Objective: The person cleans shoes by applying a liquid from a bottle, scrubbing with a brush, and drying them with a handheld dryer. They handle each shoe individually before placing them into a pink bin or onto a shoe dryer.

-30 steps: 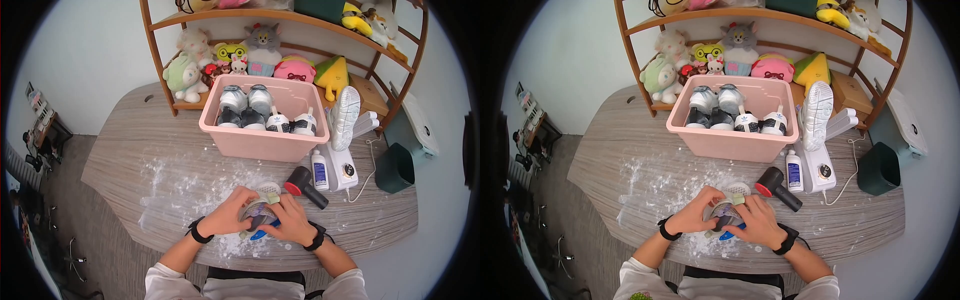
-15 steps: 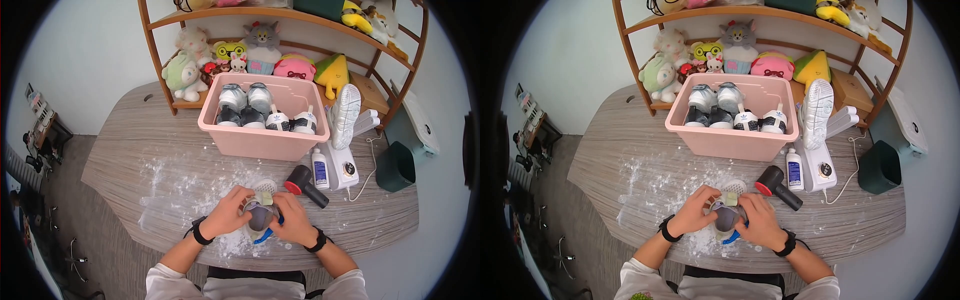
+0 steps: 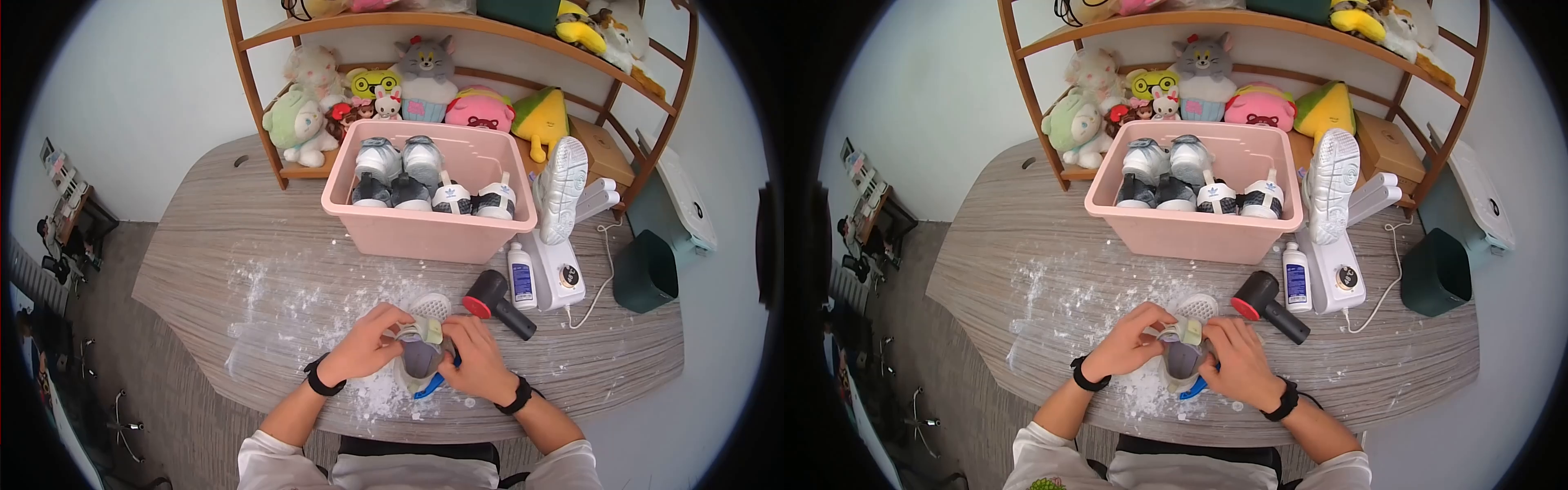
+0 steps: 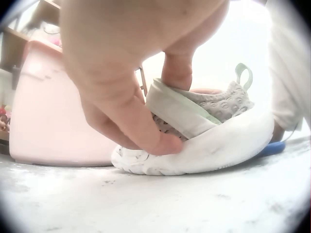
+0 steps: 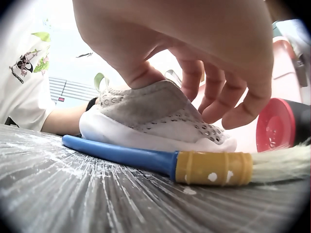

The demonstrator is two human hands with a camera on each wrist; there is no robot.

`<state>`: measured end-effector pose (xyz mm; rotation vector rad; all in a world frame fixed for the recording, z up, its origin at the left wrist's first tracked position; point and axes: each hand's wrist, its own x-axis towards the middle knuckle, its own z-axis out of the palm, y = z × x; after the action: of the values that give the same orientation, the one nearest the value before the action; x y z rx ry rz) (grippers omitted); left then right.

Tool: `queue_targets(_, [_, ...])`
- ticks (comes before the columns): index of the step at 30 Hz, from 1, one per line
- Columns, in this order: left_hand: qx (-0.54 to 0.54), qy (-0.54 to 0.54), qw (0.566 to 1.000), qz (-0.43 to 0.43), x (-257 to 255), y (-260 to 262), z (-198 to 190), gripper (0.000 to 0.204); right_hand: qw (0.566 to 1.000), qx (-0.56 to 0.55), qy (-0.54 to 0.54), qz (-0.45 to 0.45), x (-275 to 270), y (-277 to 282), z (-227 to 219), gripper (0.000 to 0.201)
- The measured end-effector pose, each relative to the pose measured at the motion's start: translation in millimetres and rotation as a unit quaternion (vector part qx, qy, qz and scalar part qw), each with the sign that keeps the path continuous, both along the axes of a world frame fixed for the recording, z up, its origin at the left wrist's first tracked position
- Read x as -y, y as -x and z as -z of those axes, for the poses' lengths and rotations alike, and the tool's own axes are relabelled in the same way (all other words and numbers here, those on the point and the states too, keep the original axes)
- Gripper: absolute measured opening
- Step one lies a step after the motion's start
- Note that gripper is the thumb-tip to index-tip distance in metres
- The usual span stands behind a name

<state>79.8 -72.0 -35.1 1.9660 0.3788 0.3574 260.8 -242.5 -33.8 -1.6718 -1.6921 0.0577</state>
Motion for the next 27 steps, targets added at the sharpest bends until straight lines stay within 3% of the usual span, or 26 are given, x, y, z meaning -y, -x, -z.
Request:
queue_targets(10, [-0.006,0.028,0.999,-0.014,-2,0,1,0.049,0.996,0.018,0.049,-0.067,1,-9,-4,0.056])
queue_targets(20, [0.000,0.033,0.999,-0.008,-4,0,2,0.051,0.995,0.001,0.075,-0.072,0,-11,-5,0.051])
queue_targets(27, [0.008,0.000,0.999,-0.035,2,-4,10,0.043,0.998,0.024,0.015,-0.053,-1,-3,-13,0.044])
